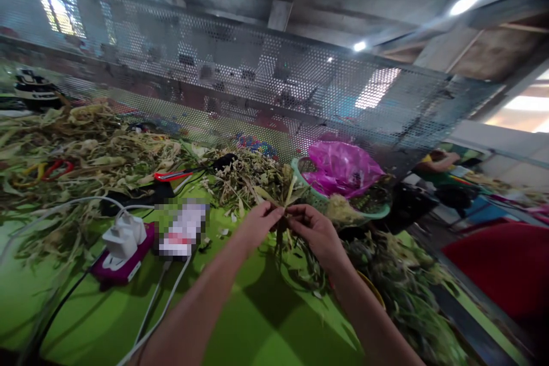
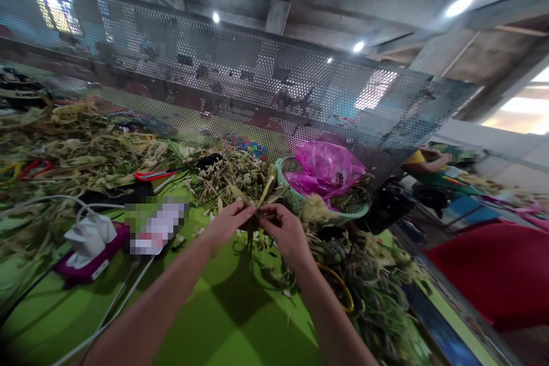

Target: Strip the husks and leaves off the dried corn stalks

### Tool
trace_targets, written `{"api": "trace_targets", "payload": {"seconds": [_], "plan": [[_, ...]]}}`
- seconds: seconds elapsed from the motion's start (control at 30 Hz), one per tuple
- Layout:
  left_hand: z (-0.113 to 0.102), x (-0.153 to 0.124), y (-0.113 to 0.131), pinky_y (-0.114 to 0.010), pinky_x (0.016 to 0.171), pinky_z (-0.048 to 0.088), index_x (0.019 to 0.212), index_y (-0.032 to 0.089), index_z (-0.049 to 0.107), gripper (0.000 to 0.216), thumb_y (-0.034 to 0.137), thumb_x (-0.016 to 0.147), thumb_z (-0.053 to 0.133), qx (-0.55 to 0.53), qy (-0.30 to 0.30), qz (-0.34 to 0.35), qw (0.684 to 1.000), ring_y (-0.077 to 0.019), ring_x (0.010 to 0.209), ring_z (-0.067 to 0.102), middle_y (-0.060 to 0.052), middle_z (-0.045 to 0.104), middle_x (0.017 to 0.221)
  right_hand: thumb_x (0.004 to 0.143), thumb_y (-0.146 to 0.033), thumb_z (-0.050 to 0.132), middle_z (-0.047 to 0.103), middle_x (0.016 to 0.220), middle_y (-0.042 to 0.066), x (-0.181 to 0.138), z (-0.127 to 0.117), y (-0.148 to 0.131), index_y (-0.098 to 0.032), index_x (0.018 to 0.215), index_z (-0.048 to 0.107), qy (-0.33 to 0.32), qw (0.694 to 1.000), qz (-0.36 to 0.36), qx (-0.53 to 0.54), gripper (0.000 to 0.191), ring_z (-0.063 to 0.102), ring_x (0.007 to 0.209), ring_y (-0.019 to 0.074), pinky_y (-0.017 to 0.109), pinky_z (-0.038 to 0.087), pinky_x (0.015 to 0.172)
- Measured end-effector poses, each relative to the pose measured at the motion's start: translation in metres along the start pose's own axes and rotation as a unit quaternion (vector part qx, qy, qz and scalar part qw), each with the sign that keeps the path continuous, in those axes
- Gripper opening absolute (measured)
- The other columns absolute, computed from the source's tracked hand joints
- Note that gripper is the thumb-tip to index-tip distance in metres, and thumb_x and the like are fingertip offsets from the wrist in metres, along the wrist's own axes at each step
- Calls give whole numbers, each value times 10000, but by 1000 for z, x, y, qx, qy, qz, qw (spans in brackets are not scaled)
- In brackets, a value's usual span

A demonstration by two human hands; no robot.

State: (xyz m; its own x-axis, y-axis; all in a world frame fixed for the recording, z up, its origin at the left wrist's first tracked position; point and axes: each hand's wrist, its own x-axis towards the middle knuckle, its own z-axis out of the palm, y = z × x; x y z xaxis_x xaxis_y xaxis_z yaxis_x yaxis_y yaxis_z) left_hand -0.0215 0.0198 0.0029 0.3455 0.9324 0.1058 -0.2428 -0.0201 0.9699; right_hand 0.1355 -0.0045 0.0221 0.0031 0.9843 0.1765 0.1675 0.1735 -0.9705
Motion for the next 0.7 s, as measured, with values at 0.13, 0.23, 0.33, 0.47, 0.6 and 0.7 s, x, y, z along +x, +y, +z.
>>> {"api": "trace_targets", "payload": {"seconds": [0.13, 0.23, 0.33, 0.47, 0.6, 0.7], "plan": [[-1, 1, -4, -257, 567, 307, 662, 167, 569, 283, 422, 781, 591, 52, -4, -6, 999, -115, 568, 446, 3, 541, 609, 652, -311, 780, 669, 720, 6, 1, 1, 2, -203, 922, 659, -9, 1000, -4, -13, 315, 589, 692, 161, 281, 445, 658], [0, 1, -1, -262, 545, 273, 592, 168, 547, 304, 413, 757, 619, 40, 22, -1, 999, -105, 518, 405, 13, 509, 545, 663, -306, 774, 667, 710, 0, 3, 0, 3, -205, 933, 660, -21, 1000, -6, -11, 310, 580, 683, 153, 270, 428, 649], [1, 0, 2, -264, 556, 281, 591, 163, 567, 299, 417, 728, 644, -4, 37, -2, 999, -108, 520, 406, 17, 494, 529, 658, -302, 780, 670, 733, 3, 3, -3, 2, -200, 887, 674, -24, 1000, -15, -12, 273, 571, 691, 145, 261, 422, 650], [-4, -1, 3, -265, 563, 291, 637, 152, 608, 308, 448, 715, 652, -18, 9, -18, 1000, -112, 529, 416, 14, 498, 533, 655, -343, 789, 653, 683, -14, 2, -5, 0, -203, 932, 686, -39, 999, 19, -5, 327, 554, 626, 130, 252, 419, 605], [-8, -2, 2, -263, 545, 275, 630, 149, 600, 341, 474, 709, 663, 13, -27, -51, 998, -101, 517, 402, 9, 508, 545, 690, -408, 763, 695, 832, 18, 1, -3, -1, -212, 980, 689, -69, 992, 71, 82, 357, 621, 765, 167, 290, 473, 722], [-6, -4, 3, -264, 569, 323, 679, 135, 625, 350, 479, 738, 638, 14, -59, -74, 995, -112, 551, 453, -17, 561, 594, 697, -395, 765, 696, 842, 27, 0, -2, 1, -194, 924, 690, -68, 988, 66, 118, 312, 628, 784, 171, 305, 480, 773]]}}
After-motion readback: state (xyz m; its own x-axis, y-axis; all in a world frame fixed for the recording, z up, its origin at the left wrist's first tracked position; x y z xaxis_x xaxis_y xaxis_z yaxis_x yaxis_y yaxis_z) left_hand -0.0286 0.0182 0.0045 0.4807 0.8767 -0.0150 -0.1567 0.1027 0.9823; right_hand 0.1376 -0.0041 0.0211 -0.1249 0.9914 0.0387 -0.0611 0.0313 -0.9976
